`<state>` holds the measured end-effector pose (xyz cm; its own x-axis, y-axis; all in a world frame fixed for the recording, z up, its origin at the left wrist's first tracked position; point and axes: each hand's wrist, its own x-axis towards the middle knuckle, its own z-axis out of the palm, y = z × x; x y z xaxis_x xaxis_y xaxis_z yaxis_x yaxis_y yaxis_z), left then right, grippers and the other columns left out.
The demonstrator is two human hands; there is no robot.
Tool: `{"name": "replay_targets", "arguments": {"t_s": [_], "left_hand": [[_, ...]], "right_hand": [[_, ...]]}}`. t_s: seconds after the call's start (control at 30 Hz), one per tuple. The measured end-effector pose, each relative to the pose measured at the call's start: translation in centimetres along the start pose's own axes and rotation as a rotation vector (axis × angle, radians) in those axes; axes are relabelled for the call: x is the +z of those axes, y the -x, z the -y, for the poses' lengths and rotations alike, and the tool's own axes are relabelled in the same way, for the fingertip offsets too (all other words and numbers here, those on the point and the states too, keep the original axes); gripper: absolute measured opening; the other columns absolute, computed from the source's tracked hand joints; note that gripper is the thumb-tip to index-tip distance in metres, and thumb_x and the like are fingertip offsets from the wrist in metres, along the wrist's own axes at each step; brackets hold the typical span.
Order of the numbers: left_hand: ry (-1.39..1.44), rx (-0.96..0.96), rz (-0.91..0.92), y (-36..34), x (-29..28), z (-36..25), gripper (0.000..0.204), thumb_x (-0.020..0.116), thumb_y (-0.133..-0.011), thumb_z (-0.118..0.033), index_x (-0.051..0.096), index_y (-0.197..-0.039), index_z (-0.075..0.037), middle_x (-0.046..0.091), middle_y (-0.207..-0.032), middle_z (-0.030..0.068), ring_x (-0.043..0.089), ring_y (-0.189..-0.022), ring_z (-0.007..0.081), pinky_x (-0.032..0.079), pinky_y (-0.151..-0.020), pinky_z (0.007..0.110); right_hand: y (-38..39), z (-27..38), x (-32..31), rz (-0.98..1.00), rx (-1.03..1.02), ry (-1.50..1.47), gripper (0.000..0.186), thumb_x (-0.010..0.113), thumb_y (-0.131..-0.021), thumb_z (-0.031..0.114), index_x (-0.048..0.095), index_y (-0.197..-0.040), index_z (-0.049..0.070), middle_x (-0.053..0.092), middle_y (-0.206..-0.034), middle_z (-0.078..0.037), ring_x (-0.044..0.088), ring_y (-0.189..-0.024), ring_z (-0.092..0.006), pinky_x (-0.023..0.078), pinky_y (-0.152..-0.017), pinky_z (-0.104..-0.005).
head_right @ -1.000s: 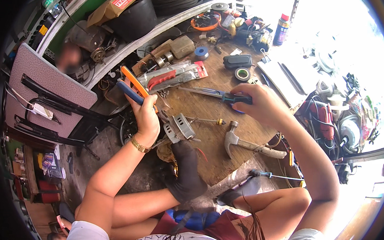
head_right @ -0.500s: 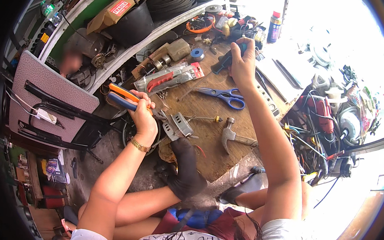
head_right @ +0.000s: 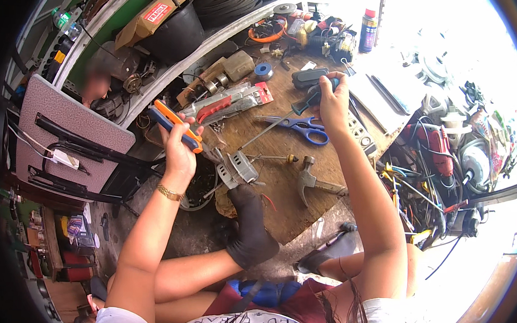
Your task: The person uses a screwdriver, hammer, and pliers to disassemble and manipulate an electrical motor component on a workbench.
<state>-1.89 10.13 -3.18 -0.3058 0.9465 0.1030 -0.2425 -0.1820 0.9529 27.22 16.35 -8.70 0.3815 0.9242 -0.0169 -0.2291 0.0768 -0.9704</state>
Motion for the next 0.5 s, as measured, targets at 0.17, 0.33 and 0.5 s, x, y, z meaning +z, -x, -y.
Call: {"name": "replay_targets", "arguments": {"t_s": [0.17,0.33,0.5], "left_hand": [[-0.145,0.047,0.11,-1.8,-0.1,-1.4,0.072,0.049,-0.083,0.0,0.029,-0.148,-0.022,0.042,-0.119,0.0042,0.052,-0.105,0.0169,0.049,-0.091,0.041],[0.071,-0.194,0.025,-3.2,-1.2,-1.5,0.065,0.047,-0.08,-0.004,0.039,-0.139,-0.031,0.054,-0.129,0.0043,0.051,-0.117,0.0226,0.037,-0.098,0.061],[0.133,-0.273,-0.008,-5.0,-3.6,-2.2,0.061,0.05,-0.075,-0.008,0.043,-0.133,-0.026,0.053,-0.127,0.0097,0.051,-0.115,0.0288,0.035,-0.097,0.07]], "right_hand": [[0.1,0.6,0.1,0.002,-0.047,-0.005,0.018,0.054,-0.098,0.024,0.043,-0.109,0.014,0.054,-0.071,-0.003,0.05,-0.043,-0.0097,0.035,-0.034,-0.0219],[-0.3,1.2,-0.1,-0.001,-0.052,-0.055,0.017,0.054,-0.098,0.023,0.043,-0.108,0.014,0.054,-0.074,-0.003,0.049,-0.042,-0.0102,0.035,-0.033,-0.0229],[-0.4,1.7,-0.5,-0.024,-0.055,-0.021,0.017,0.053,-0.098,0.025,0.044,-0.108,0.015,0.055,-0.073,-0.002,0.049,-0.044,-0.0088,0.036,-0.032,-0.0218]]}}
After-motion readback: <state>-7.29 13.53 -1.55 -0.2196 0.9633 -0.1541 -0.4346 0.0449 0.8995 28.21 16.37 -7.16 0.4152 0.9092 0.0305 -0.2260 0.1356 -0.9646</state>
